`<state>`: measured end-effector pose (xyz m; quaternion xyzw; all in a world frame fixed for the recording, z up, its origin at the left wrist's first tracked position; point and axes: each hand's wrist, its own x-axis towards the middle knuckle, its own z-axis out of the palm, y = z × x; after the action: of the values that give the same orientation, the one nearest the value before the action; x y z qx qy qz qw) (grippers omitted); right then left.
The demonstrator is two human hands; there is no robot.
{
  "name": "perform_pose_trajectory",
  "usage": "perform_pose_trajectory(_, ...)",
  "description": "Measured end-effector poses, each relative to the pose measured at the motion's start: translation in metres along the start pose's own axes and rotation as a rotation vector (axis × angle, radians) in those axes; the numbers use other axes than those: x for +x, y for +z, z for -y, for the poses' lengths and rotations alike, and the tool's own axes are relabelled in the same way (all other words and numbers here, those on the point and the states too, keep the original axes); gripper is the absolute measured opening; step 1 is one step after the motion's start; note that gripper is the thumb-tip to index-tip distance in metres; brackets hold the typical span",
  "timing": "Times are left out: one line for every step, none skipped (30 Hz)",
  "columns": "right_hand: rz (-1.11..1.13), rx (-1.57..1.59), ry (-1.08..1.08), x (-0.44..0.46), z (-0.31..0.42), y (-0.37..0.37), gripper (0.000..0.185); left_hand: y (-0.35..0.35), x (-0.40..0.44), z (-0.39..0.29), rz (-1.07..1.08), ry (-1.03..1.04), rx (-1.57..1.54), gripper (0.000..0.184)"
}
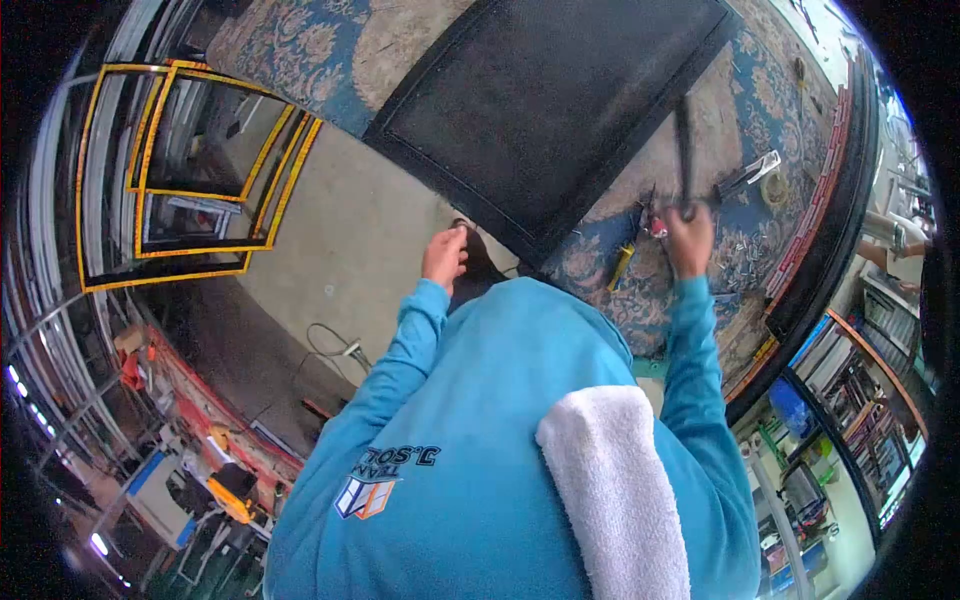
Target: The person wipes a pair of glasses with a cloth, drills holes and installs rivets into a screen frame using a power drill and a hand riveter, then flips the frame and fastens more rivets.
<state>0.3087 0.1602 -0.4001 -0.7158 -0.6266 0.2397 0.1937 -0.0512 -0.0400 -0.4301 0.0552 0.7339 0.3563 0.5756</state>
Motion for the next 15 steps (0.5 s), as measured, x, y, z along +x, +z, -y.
perform_pose_trajectory(-0.048, -0.034, 0.065, 0.021, -0.007, -0.001, 0.042, -0.004, 0.007, -0.001, -0.097, -0.043, -0.004, 0.062)
perform_pose_trajectory(-0.146, -0.095, 0.053, 0.041, -0.019, 0.004, 0.047, -0.003, 0.013, -0.005, -0.101, -0.043, 0.007, 0.062)
perform_pose_trajectory(-0.159, -0.164, 0.125, 0.06, -0.029, 0.007, 0.049, 0.001, 0.022, -0.012, -0.186, 0.112, 0.149, 0.066)
perform_pose_trajectory(-0.062, -0.221, 0.225, 0.078, -0.036, 0.006, 0.055, 0.003, 0.031, -0.02, -0.268, 0.265, 0.291, 0.07)
perform_pose_trajectory(-0.06, -0.216, 0.227, 0.093, -0.052, 0.013, 0.055, 0.003, 0.047, -0.024, -0.27, 0.267, 0.296, 0.07)
perform_pose_trajectory(-0.108, -0.287, 0.106, 0.106, -0.073, 0.024, 0.059, 0.002, 0.068, -0.026, -0.278, 0.313, 0.358, 0.074)
perform_pose_trajectory(-0.152, -0.36, -0.014, 0.104, -0.069, 0.024, 0.063, 0.003, 0.072, -0.029, -0.284, 0.355, 0.421, 0.078)
perform_pose_trajectory(-0.167, -0.448, 0.012, 0.098, -0.064, 0.027, 0.066, 0.007, 0.073, -0.029, -0.284, 0.354, 0.424, 0.078)
perform_pose_trajectory(-0.167, -0.45, 0.012, 0.087, -0.05, 0.025, 0.066, 0.021, 0.067, -0.037, -0.404, 0.308, 0.463, 0.087)
perform_pose_trajectory(-0.142, -0.419, -0.068, 0.073, -0.034, 0.02, 0.066, 0.031, 0.063, -0.04, -0.523, 0.258, 0.499, 0.096)
perform_pose_trajectory(-0.115, -0.388, -0.147, 0.062, -0.027, 0.016, 0.065, 0.034, 0.068, -0.034, -0.52, 0.254, 0.496, 0.096)
perform_pose_trajectory(0.083, -0.369, -0.083, 0.054, -0.031, 0.017, 0.066, 0.036, 0.078, -0.024, -0.527, 0.28, 0.475, 0.102)
perform_pose_trajectory(0.283, -0.347, -0.017, 0.042, -0.027, 0.016, 0.067, 0.039, 0.079, -0.02, -0.535, 0.305, 0.455, 0.107)
perform_pose_trajectory(0.389, -0.425, 0.058, 0.027, -0.024, 0.013, 0.071, 0.039, 0.079, -0.017, -0.534, 0.298, 0.454, 0.107)
perform_pose_trajectory(0.492, -0.502, 0.136, 0.006, -0.007, 0.008, 0.075, 0.04, 0.072, -0.023, -0.515, 0.273, 0.426, 0.111)
